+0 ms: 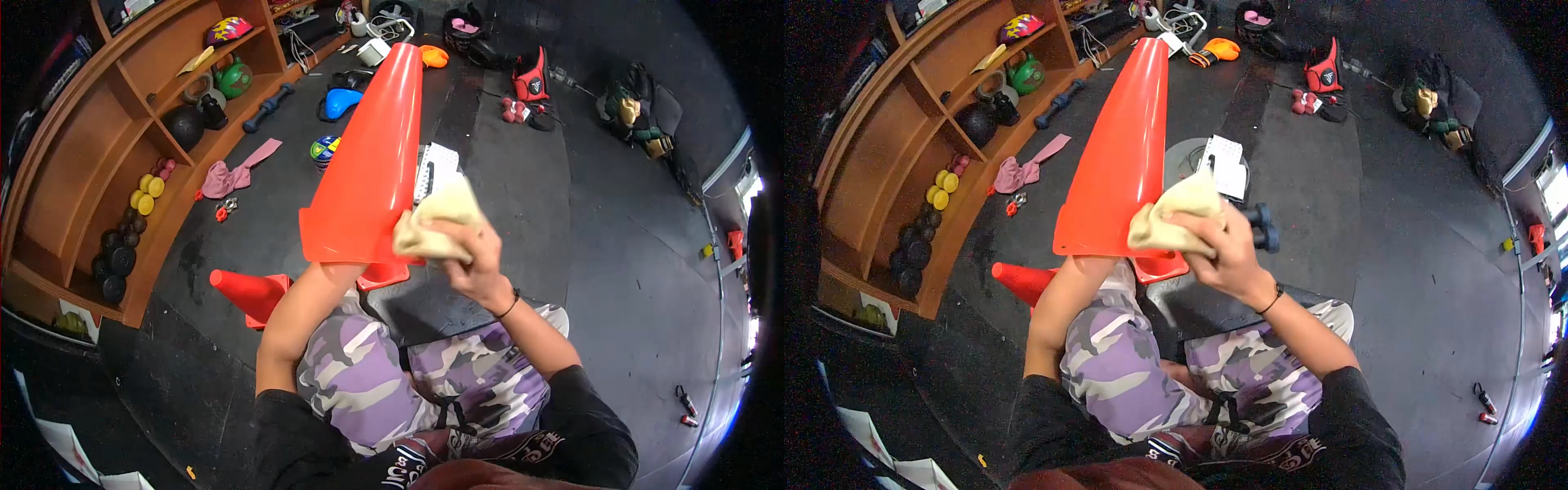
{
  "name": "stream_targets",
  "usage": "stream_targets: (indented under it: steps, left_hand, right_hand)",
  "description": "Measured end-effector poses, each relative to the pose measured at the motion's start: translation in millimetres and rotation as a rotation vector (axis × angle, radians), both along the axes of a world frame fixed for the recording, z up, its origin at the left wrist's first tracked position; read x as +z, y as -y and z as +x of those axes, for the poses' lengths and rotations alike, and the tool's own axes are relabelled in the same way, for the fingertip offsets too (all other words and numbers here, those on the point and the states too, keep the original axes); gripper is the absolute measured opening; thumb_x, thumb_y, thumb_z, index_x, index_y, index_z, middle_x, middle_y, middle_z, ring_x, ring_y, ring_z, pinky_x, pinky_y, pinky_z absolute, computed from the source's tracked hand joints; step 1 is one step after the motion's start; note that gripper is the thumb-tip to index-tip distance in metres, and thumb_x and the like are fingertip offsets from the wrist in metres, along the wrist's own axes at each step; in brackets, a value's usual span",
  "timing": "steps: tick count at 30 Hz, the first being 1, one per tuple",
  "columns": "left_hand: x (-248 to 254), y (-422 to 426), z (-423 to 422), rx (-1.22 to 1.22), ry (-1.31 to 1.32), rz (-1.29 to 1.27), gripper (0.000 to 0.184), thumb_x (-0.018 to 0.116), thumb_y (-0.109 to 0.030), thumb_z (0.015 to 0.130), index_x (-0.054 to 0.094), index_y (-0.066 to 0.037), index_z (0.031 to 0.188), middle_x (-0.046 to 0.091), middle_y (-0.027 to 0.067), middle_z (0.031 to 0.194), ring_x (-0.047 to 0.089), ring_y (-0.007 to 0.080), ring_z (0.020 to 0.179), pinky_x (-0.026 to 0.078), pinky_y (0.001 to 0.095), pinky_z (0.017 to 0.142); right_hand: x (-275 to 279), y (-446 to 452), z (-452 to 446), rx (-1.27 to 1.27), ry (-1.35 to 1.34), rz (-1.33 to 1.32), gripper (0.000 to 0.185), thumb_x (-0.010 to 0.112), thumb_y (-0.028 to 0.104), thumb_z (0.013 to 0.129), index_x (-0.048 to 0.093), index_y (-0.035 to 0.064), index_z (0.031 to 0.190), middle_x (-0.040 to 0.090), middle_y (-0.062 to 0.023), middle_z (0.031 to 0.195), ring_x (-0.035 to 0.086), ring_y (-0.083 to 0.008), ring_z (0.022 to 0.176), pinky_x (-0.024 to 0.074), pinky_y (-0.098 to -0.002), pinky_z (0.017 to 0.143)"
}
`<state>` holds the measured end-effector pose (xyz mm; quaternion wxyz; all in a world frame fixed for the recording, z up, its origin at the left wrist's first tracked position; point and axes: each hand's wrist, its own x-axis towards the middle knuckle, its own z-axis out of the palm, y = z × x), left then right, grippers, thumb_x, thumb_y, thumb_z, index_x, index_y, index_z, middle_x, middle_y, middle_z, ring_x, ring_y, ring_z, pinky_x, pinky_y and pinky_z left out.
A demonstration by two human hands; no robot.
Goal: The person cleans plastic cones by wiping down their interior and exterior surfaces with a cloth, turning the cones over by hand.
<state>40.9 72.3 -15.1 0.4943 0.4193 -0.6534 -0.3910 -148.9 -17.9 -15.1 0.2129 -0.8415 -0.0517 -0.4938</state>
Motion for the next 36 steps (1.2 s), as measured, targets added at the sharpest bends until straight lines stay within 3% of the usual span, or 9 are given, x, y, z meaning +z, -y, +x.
stream_targets:
  steps: [6, 9, 11, 15, 17, 19, 20, 25, 36]
  left_hand:
    - [5, 10, -3, -0.035, -0.001, 0.005, 0.063, 0.066, -0.033, 0.089, 0.039, -0.011, 0.141, 0.049, 0.0055, 0.137, 0.043, 0.0163, 0.131, 0.034, 0.0344, 0.111]
    - [13, 17, 1, -0.071, 0.031, 0.004, 0.063, 0.066, -0.033, 0.089, 0.039, -0.011, 0.141, 0.049, 0.0055, 0.137, 0.043, 0.0163, 0.131, 0.034, 0.0344, 0.111]
    - [23, 27, 4, -0.088, 0.053, -0.019, 0.063, 0.066, -0.033, 0.089, 0.039, -0.010, 0.141, 0.049, 0.0055, 0.136, 0.043, 0.0162, 0.131, 0.035, 0.0344, 0.111]
    - [31, 46, -5, -0.152, 0.059, -0.044, 0.063, 0.066, -0.033, 0.089, 0.039, -0.010, 0.141, 0.049, 0.0055, 0.136, 0.043, 0.0162, 0.131, 0.035, 0.0343, 0.111]
    - [32, 54, -11, -0.177, 0.052, -0.053, 0.063, 0.066, -0.033, 0.089, 0.039, -0.010, 0.141, 0.049, 0.0054, 0.136, 0.043, 0.0161, 0.131, 0.035, 0.0343, 0.111]
    - [31, 59, -18, -0.188, 0.038, -0.063, 0.063, 0.066, -0.033, 0.089, 0.039, -0.010, 0.141, 0.049, 0.0054, 0.136, 0.043, 0.0161, 0.131, 0.035, 0.0342, 0.111]
    - [31, 59, -21, -0.192, 0.031, -0.067, 0.063, 0.066, -0.033, 0.089, 0.039, -0.010, 0.141, 0.049, 0.0054, 0.136, 0.043, 0.0161, 0.131, 0.035, 0.0342, 0.111]
    - [36, 64, -33, -0.222, 0.033, -0.070, 0.062, 0.066, -0.033, 0.089, 0.040, -0.010, 0.141, 0.049, 0.0054, 0.136, 0.044, 0.0160, 0.131, 0.035, 0.0342, 0.111]
    - [42, 65, -40, -0.240, 0.019, -0.083, 0.062, 0.065, -0.033, 0.089, 0.040, -0.010, 0.141, 0.050, 0.0053, 0.135, 0.044, 0.0159, 0.130, 0.035, 0.0340, 0.110]
  right_hand:
    - [35, -9, 13, 0.101, -0.034, -0.373, 0.027, 0.075, 0.022, 0.066, 0.069, 0.0116, 0.090, 0.061, -0.0083, 0.096, 0.057, -0.0256, 0.079, 0.0443, -0.0374, 0.070]
    - [8, 22, 11, -0.033, -0.036, 0.099, 0.025, 0.076, 0.023, 0.067, 0.068, 0.0114, 0.088, 0.061, -0.0086, 0.097, 0.057, -0.0265, 0.079, 0.0447, -0.0381, 0.070]
    - [28, 37, 4, -0.266, 0.073, -0.284, 0.035, 0.076, 0.015, 0.067, 0.070, 0.0114, 0.102, 0.057, -0.0092, 0.098, 0.057, -0.0282, 0.087, 0.0464, -0.0383, 0.072]
    - [62, 60, 7, -0.238, 0.281, -0.103, 0.031, 0.075, 0.008, 0.075, 0.068, 0.0055, 0.105, 0.049, -0.0140, 0.109, 0.054, -0.0256, 0.091, 0.0468, -0.0349, 0.081]
    - [77, 62, 10, -0.238, 0.447, -0.005, 0.021, 0.061, 0.016, 0.093, 0.061, -0.0013, 0.105, 0.051, -0.0105, 0.101, 0.055, -0.0197, 0.085, 0.0466, -0.0311, 0.074]
    - [84, 49, 7, -0.067, 0.481, 0.579, 0.028, 0.048, 0.024, 0.102, 0.056, -0.0005, 0.114, 0.055, -0.0066, 0.090, 0.055, -0.0132, 0.073, 0.0461, -0.0264, 0.065]
    - [93, 50, 6, -0.107, 0.468, 0.696, 0.041, 0.038, 0.035, 0.105, 0.050, -0.0002, 0.122, 0.059, -0.0050, 0.093, 0.057, -0.0100, 0.089, 0.0469, -0.0258, 0.082]
    - [108, 82, -9, 0.386, 0.453, 1.323, 0.052, 0.032, 0.044, 0.104, 0.045, 0.0047, 0.135, 0.060, -0.0160, 0.123, 0.062, -0.0279, 0.104, 0.0480, -0.0423, 0.096]
    - [96, 89, -32, 0.817, 0.259, 1.478, 0.053, 0.032, 0.042, 0.103, 0.044, 0.0026, 0.136, 0.054, -0.0182, 0.132, 0.056, -0.0328, 0.119, 0.0455, -0.0483, 0.102]
